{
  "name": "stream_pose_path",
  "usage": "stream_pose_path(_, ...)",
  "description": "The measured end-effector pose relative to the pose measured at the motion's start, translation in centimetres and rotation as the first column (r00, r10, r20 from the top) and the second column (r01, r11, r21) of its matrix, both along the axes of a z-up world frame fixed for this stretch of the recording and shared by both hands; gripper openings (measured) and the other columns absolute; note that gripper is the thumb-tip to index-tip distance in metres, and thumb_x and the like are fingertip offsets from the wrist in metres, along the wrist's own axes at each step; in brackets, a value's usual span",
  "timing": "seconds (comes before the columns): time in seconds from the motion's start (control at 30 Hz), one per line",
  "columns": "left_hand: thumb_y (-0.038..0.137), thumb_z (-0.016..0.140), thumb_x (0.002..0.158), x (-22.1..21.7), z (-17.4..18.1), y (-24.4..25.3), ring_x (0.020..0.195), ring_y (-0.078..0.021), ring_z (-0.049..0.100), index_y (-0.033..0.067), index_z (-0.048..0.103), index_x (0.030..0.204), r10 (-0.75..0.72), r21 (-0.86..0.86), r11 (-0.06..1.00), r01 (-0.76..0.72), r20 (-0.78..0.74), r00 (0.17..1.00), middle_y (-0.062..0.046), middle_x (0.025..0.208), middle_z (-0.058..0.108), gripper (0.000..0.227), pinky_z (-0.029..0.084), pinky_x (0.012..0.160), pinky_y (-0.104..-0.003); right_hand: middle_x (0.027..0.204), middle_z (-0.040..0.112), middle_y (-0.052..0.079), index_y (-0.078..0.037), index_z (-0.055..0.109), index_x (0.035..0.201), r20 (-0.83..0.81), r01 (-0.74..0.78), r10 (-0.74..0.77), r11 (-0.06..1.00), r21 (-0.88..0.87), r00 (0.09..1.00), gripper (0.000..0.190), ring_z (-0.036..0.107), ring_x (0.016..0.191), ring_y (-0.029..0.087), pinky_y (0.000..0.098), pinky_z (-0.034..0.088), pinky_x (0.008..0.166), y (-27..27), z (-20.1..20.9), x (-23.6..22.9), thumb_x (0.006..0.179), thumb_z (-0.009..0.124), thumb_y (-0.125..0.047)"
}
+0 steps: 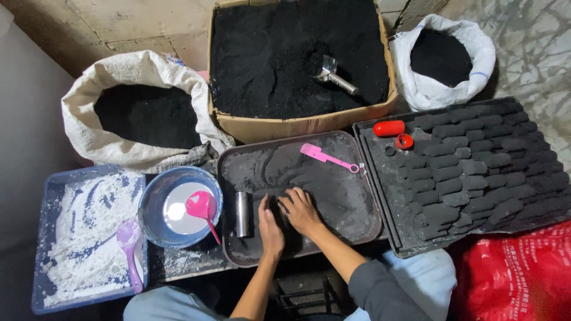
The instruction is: Mixing a binder solution in a bowl using a spatula and adding liquid from a kettle in a charcoal production setting.
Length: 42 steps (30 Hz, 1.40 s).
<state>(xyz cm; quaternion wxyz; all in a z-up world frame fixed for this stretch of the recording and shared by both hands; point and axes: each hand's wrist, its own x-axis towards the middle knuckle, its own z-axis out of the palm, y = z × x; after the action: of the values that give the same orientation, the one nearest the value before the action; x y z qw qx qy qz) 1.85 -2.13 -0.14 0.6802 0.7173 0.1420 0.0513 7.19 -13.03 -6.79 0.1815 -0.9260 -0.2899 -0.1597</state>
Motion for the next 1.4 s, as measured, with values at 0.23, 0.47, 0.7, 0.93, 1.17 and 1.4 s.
stream_pose_path(0.23,0.038,0.019,0.093,-1.5,-0.8,-0.1,0.123,-0.0346,0.035,0.0071,0.032,0.132,-0.008,0.041,0.999,0.009,-0.033,0.999,-0.020,0.132,0.038,0.052,0.029,0.102,-0.044,0.062,0.042,-0.004,-0.020,0.049,0.065,0.114,-0.001,-0.001,1.000,0.019,0.993,0.020,0.049,0.057,0.018,0.0294,0.041,0.043,-1.2,-3.3,3.9,0.059,0.064,-0.031)
stream_pose_path(0.47,0.031,0.020,0.094,-0.9,-1.1,0.5,0.124,-0.0336,0.034,0.0065,0.033,0.131,-0.084,0.107,0.991,0.086,-0.021,0.996,-0.018,0.133,0.037,0.047,0.028,0.102,-0.043,0.070,0.055,0.004,-0.013,0.055,0.074,-0.283,0.303,-0.244,0.934,0.189,0.928,0.024,0.058,0.070,0.023,0.0310,0.046,0.055,-1.6,1.9,2.0,0.082,0.055,-0.036)
stream_pose_path(0.7,0.037,0.016,0.094,0.9,0.8,0.0,0.129,-0.0363,0.023,0.0019,0.024,0.135,-0.233,0.083,0.969,0.232,0.007,0.972,-0.021,0.139,0.024,0.055,0.020,0.105,-0.047,0.131,0.040,0.014,-0.010,0.040,0.129,-0.344,0.084,-0.064,0.995,0.044,0.937,0.042,0.030,0.126,0.029,0.0411,0.030,0.096,-1.7,5.5,-0.9,0.088,0.044,-0.020)
stream_pose_path(0.93,0.036,0.016,0.094,0.8,1.5,-0.9,0.129,-0.0359,0.022,-0.0006,0.027,0.134,-0.324,0.080,0.943,0.322,0.017,0.946,-0.023,0.139,0.026,0.055,0.019,0.106,-0.045,0.138,0.030,0.019,0.000,0.027,0.134,-0.403,-0.010,0.028,0.999,0.048,0.915,0.049,0.022,0.130,0.030,0.0428,0.014,0.106,-1.9,6.0,-1.6,0.088,0.041,-0.007)
stream_pose_path(1.17,0.030,0.024,0.094,1.0,-0.9,-0.1,0.132,-0.0284,0.017,0.0056,0.031,0.134,-0.518,0.583,0.698,0.416,0.011,0.855,-0.015,0.143,0.021,0.048,0.012,0.107,-0.041,0.121,0.047,0.019,-0.001,0.041,0.123,-0.228,0.096,-0.018,0.936,0.338,0.973,0.056,0.040,0.117,0.034,0.0434,0.029,0.100,-4.8,6.0,3.2,0.068,0.051,-0.002)
stream_pose_path(1.4,0.029,0.027,0.093,1.3,-2.3,-0.1,0.131,-0.0251,0.021,0.0085,0.035,0.132,-0.529,0.776,0.551,0.307,0.041,0.848,-0.012,0.141,0.025,0.045,0.016,0.105,-0.038,0.104,0.052,0.015,-0.004,0.045,0.105,-0.033,0.467,-0.591,0.602,0.647,0.806,0.026,0.049,0.099,0.031,0.0384,0.034,0.089,-10.6,13.3,17.2,0.082,0.053,-0.015)
